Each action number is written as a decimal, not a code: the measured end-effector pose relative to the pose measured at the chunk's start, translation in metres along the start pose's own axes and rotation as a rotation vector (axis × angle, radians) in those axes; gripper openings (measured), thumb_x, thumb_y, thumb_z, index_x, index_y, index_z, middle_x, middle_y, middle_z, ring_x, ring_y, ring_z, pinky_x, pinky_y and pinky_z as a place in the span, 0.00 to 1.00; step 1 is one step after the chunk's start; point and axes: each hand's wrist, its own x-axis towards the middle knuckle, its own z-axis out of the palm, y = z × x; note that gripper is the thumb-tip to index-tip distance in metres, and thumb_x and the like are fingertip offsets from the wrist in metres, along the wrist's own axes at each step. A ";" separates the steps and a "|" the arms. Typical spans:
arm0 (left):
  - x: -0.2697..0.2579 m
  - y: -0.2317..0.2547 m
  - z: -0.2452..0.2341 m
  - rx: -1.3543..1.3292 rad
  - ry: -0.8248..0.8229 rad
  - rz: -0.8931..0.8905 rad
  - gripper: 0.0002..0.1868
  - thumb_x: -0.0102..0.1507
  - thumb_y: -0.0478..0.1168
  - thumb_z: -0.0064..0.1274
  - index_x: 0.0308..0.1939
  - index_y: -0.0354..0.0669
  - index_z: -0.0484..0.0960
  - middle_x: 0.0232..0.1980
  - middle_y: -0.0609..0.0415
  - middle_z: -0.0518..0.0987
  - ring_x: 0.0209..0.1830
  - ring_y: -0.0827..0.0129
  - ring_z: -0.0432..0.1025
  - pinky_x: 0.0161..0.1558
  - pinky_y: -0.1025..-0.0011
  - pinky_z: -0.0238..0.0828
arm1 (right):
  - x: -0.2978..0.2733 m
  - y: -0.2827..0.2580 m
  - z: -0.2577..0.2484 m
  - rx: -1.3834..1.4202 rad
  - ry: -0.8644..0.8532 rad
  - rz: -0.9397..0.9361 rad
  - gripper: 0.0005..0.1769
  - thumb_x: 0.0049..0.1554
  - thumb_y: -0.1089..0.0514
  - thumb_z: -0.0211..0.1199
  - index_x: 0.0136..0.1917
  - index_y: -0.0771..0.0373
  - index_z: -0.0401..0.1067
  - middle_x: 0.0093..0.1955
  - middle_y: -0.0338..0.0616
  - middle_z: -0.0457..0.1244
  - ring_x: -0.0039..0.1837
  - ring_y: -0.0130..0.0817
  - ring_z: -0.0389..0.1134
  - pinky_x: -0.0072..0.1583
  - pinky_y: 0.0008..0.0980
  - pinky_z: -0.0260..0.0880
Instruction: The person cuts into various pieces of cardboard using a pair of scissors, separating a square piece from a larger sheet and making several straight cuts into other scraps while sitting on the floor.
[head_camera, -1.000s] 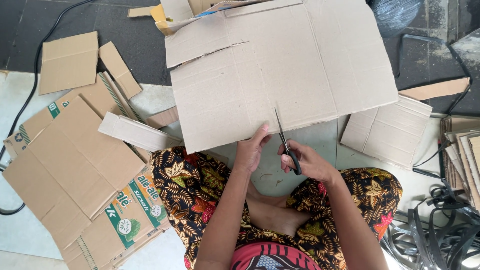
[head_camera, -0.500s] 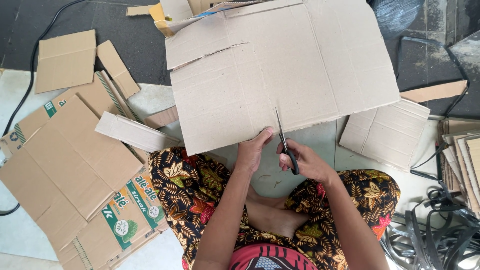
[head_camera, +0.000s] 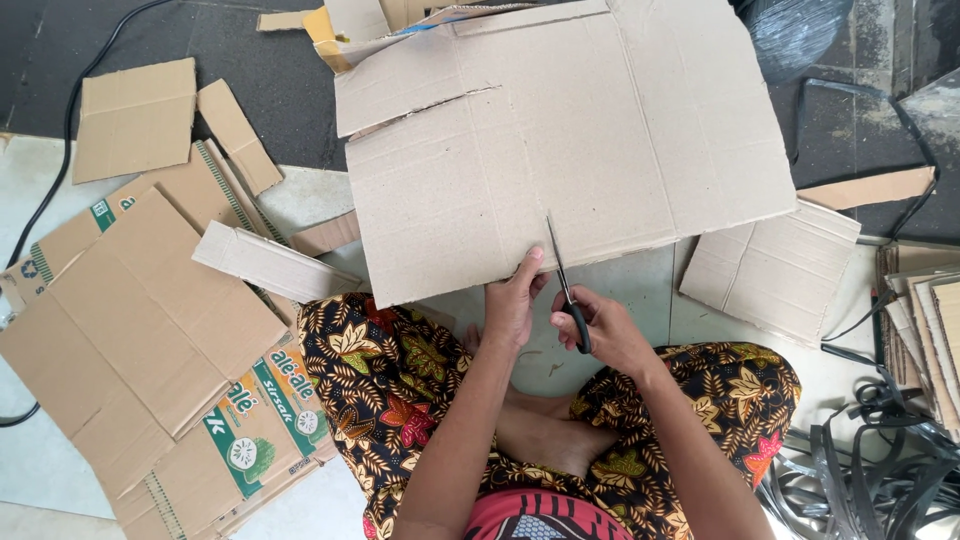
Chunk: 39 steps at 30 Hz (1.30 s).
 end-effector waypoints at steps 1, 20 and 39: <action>0.006 -0.005 -0.004 0.000 0.001 0.001 0.23 0.58 0.38 0.68 0.57 0.47 0.80 0.48 0.61 0.78 0.43 0.74 0.73 0.51 0.68 0.82 | 0.000 0.000 0.001 0.000 -0.001 -0.001 0.16 0.57 0.53 0.71 0.52 0.65 0.77 0.29 0.54 0.70 0.34 0.39 0.72 0.43 0.34 0.71; 0.027 -0.034 -0.015 0.081 -0.031 0.059 0.28 0.59 0.37 0.68 0.62 0.55 0.79 0.54 0.60 0.80 0.48 0.69 0.74 0.50 0.58 0.82 | 0.017 0.004 0.004 0.158 0.121 -0.056 0.12 0.53 0.59 0.73 0.48 0.67 0.78 0.25 0.53 0.67 0.28 0.34 0.69 0.34 0.26 0.64; 0.028 -0.060 -0.020 0.046 0.156 0.117 0.34 0.63 0.44 0.66 0.71 0.58 0.69 0.67 0.60 0.73 0.63 0.71 0.66 0.57 0.59 0.75 | 0.032 -0.004 -0.001 0.172 0.043 -0.036 0.14 0.52 0.56 0.75 0.34 0.68 0.77 0.25 0.53 0.67 0.28 0.34 0.70 0.37 0.27 0.68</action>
